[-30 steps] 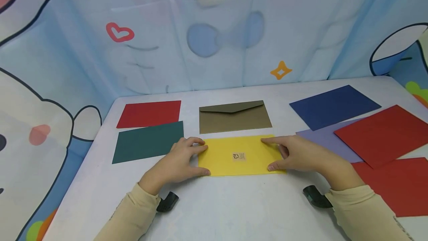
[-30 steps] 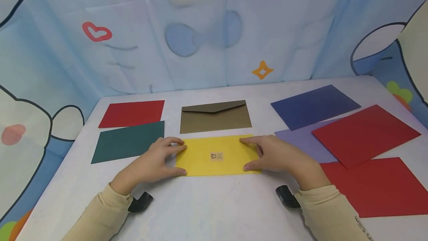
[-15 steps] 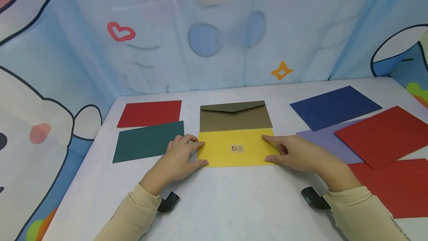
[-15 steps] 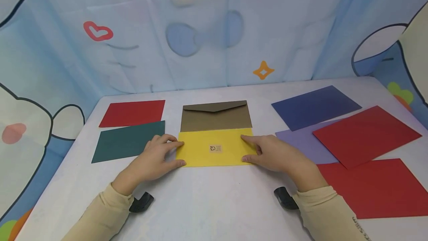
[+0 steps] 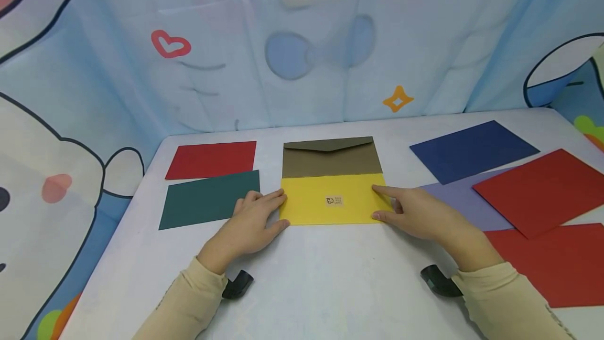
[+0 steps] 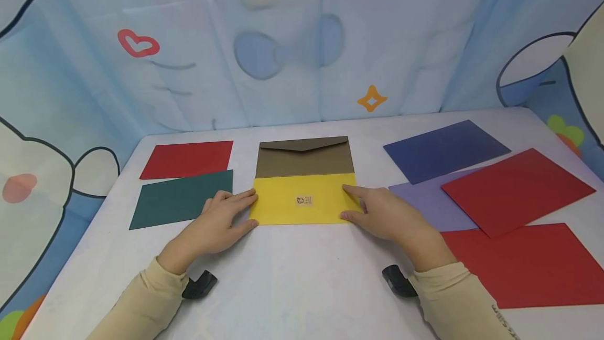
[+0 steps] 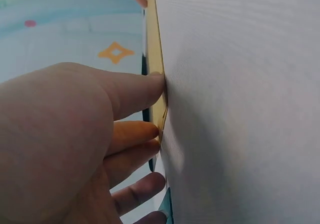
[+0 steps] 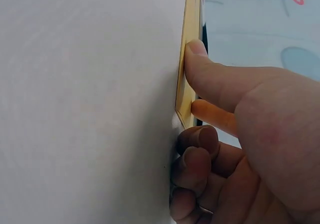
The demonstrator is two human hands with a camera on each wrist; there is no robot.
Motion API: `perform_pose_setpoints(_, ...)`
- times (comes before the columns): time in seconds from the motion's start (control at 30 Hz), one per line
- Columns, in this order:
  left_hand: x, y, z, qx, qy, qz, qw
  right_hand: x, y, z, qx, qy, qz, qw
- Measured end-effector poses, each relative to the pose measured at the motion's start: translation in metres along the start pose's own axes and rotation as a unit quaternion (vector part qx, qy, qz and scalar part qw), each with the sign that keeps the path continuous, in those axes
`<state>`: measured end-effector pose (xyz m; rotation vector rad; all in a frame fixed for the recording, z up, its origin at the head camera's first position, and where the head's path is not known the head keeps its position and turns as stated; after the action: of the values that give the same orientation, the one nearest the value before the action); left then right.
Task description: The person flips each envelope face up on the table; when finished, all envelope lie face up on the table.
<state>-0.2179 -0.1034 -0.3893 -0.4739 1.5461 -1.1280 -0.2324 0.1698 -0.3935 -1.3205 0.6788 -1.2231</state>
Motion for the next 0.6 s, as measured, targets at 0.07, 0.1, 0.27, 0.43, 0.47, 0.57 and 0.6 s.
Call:
perform_pose_setpoints(0.07,0.0,-0.001,0.001,0.0,0.003,0.004,1.0,0.0,0.0,0.0,0.0,0.0,0.002,1.0)
perform_pose_setpoints(0.1,-0.001,-0.002,0.001,-0.001,0.005,0.009,0.9999,0.0,0.0,0.001,0.0,0.0,0.003,1.0)
perform_pose_setpoints(0.27,0.002,-0.01,0.002,0.0,0.015,0.042,0.999,-0.001,-0.002,0.002,0.0,-0.005,-0.015,0.9999)
perform_pose_setpoints(0.43,0.02,-0.03,0.006,0.012,0.0,0.092,0.9957,-0.002,-0.006,0.002,-0.01,-0.022,-0.049,0.9985)
perform_pose_setpoints(0.47,0.026,-0.036,0.007,0.01,-0.007,0.1,0.9949,-0.002,-0.007,0.002,-0.011,-0.027,-0.055,0.9981)
perform_pose_setpoints(0.57,0.05,-0.054,0.013,-0.001,-0.033,0.126,0.9914,-0.002,-0.011,0.003,-0.011,-0.032,-0.072,0.9968)
perform_pose_setpoints(0.6,0.058,-0.06,0.015,-0.005,-0.037,0.132,0.9905,-0.002,-0.012,0.003,-0.011,-0.035,-0.076,0.9964)
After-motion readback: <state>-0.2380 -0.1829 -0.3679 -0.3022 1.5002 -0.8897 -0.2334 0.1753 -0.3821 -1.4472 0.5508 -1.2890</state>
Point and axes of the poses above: each hand's wrist, its own z-axis away from the middle knuckle, its own y-axis out of the palm, x = y × z, the point moved 9 cm from there along -z, towards the middle knuckle, and after that the axes turned 13 degrees about z, right-handed, at the moved point
